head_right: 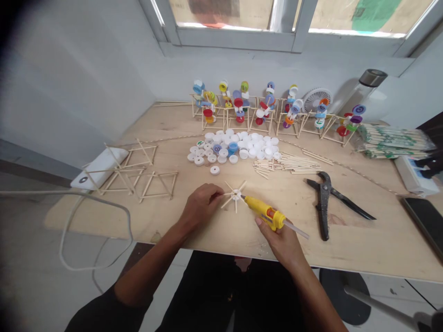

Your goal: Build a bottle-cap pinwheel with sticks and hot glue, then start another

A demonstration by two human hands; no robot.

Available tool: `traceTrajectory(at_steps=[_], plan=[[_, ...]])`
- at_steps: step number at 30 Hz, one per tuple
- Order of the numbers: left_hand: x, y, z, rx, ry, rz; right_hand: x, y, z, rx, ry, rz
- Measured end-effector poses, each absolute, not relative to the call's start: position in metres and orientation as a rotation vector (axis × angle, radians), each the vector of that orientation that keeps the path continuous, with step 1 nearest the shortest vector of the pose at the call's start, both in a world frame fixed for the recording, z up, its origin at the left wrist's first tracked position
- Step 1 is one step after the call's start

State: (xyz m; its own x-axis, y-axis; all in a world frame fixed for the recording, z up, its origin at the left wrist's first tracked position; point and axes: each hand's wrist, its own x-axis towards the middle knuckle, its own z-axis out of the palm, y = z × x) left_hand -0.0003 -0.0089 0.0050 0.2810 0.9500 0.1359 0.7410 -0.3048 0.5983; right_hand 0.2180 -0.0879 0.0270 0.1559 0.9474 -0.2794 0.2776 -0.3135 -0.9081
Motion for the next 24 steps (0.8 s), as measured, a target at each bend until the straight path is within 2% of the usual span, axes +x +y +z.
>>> traceTrajectory(at_steps=[13, 24], plan=[[-0.0015, -0.0059, 0.0043, 2.168, 1.486, 0.653, 0.2175, -0.0882, 0.0281, -1.726, -1.201, 1.199], [-0.0034, -0.0024, 0.0031, 2.44, 1.462, 0.564, 0.2176, -0.0887, 0.023, -1.74, -1.176, 1.162]])
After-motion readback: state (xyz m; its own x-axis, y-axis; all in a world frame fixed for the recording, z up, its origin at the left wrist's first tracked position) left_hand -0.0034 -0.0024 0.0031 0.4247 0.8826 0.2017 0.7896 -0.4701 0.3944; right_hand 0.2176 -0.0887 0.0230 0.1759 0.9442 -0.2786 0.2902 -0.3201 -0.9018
